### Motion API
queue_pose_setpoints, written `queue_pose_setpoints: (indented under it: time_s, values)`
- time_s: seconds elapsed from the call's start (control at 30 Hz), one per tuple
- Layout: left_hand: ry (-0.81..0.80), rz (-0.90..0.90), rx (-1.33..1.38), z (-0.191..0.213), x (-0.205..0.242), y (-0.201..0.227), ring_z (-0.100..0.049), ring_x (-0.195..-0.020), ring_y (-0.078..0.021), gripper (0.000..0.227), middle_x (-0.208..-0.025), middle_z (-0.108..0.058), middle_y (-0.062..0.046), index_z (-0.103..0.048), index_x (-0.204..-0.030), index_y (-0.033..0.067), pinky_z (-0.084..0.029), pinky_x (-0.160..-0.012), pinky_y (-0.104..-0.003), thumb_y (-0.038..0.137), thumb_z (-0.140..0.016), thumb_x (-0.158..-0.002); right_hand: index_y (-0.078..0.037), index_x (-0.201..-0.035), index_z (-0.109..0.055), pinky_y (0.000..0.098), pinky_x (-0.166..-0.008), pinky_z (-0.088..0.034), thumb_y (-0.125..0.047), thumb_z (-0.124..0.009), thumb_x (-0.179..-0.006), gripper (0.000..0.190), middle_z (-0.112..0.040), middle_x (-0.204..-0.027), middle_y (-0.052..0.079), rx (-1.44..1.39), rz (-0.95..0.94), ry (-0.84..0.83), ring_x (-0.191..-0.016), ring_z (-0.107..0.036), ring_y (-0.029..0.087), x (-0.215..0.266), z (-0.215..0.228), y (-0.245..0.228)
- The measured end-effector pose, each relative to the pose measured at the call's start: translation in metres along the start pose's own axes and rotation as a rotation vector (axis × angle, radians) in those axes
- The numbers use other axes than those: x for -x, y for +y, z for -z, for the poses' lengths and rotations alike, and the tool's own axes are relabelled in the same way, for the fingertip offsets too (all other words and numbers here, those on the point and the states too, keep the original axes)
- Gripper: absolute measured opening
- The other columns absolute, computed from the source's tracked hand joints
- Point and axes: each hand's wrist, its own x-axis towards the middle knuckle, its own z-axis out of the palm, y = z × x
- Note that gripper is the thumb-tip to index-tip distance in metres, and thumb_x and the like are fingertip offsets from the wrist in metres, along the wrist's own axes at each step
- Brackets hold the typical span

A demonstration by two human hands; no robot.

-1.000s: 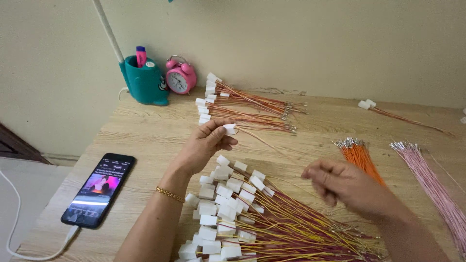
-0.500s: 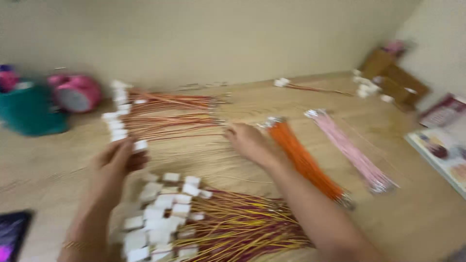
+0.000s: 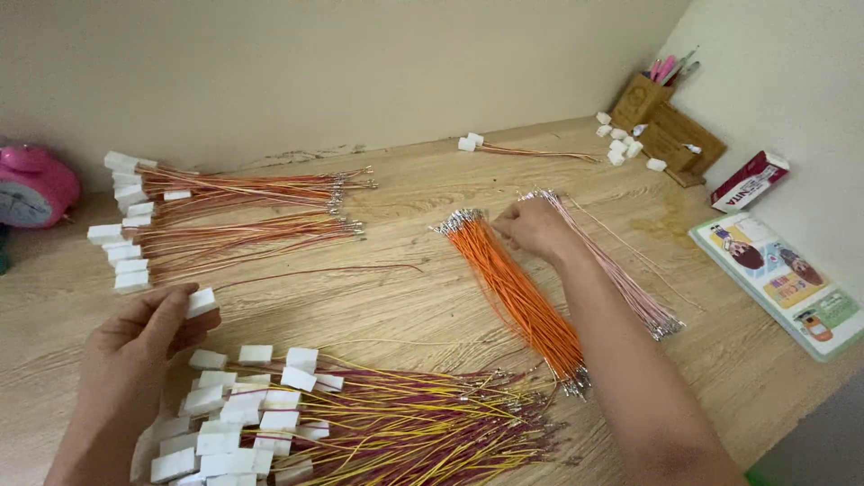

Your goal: The person assembles wire harnesses by inserting the stripped ends of multi-colored wires into small white plastic connectors. They handle bundles of orange, pink, and yellow wires, picking them up and inserting them into the connectors one by one on a wooden table.

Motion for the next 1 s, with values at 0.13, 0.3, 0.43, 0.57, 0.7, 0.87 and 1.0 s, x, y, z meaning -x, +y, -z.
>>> queue_pose_setpoints:
  time_s: [0.13,0.3,0.43,0.57,0.7,0.87,1.0]
  values:
    - [0.043,0.028,-0.02,-0.007,0.014,0.017,-0.067,-0.091,-0.0249,0.021,-0.101,-0.067,-0.015,-0.063,-0.119,0.0059,-0.05,-0.073,-0.029,0.014,-0.053,-0.103,-0.007,-0.096,-0.067,0.0364,-0.07,-0.046,-0.037,-0.063,-0.095,0.03,-0.068,-0.085,0.008,0.091,-0.089,-0.016,-0.074,-0.059,0.019,0.017,-0.003,-0.017]
    - [0.03,-0.001,-0.023,-0.006,0.017,0.019,-0.067,-0.088,-0.0258,0.019,-0.098,-0.067,-0.019,-0.063,-0.116,0.0042,-0.051,-0.071,-0.033,0.014,-0.053,-0.103,-0.006,-0.102,-0.064,0.038,-0.08,-0.049,-0.039,-0.058,-0.097,0.034,-0.058,-0.078,0.004,0.115,-0.117,-0.082,-0.076,-0.057,0.018,0.009,-0.009,-0.018]
    - [0.003,-0.027,0.031,0.002,0.008,0.006,-0.067,-0.084,-0.0238,0.016,-0.095,-0.067,-0.016,-0.063,-0.115,0.0077,-0.051,-0.065,-0.032,0.015,-0.054,-0.103,-0.007,-0.113,-0.069,0.043,-0.094,-0.049,-0.041,-0.055,-0.097,0.04,-0.067,-0.116,0.013,0.365,-0.053,0.025,-0.104,-0.063,0.028,-0.023,-0.008,0.0]
    - [0.039,0.015,-0.011,-0.001,0.01,0.012,-0.066,-0.087,-0.0228,0.019,-0.098,-0.067,-0.015,-0.063,-0.118,0.0081,-0.05,-0.074,-0.029,0.015,-0.052,-0.104,-0.011,-0.071,-0.054,0.0288,-0.052,-0.038,-0.031,-0.067,-0.096,0.035,-0.049,-0.059,0.0,0.144,-0.127,-0.049,-0.05,-0.043,0.012,-0.018,-0.007,-0.001]
    - [0.03,0.001,-0.019,-0.001,0.015,0.015,-0.067,-0.089,-0.0239,0.018,-0.098,-0.067,-0.015,-0.063,-0.117,0.0068,-0.05,-0.073,-0.03,0.014,-0.052,-0.104,-0.01,-0.062,-0.052,0.0334,-0.054,-0.035,-0.04,-0.07,-0.09,0.044,-0.057,-0.058,0.005,0.248,-0.072,-0.019,-0.052,-0.049,0.017,-0.036,-0.014,0.009]
    - [0.015,0.018,0.05,0.002,0.006,0.002,-0.067,-0.088,-0.0242,0.019,-0.099,-0.067,-0.015,-0.062,-0.118,0.0072,-0.051,-0.069,-0.031,0.014,-0.053,-0.103,-0.01,-0.061,-0.052,0.0338,-0.056,-0.037,-0.038,-0.065,-0.091,0.043,-0.057,-0.06,0.006,0.344,-0.028,-0.056,-0.055,-0.051,0.019,-0.05,-0.015,0.015]
    - [0.06,0.078,0.033,-0.006,0.015,0.018,-0.066,-0.089,-0.0219,0.018,-0.096,-0.066,-0.015,-0.063,-0.117,0.0069,-0.052,-0.075,-0.028,0.014,-0.053,-0.103,-0.009,-0.069,-0.054,0.032,-0.054,-0.044,-0.042,-0.065,-0.095,0.043,-0.057,-0.064,0.004,0.196,-0.131,-0.062,-0.052,-0.049,0.015,-0.023,-0.01,-0.003]
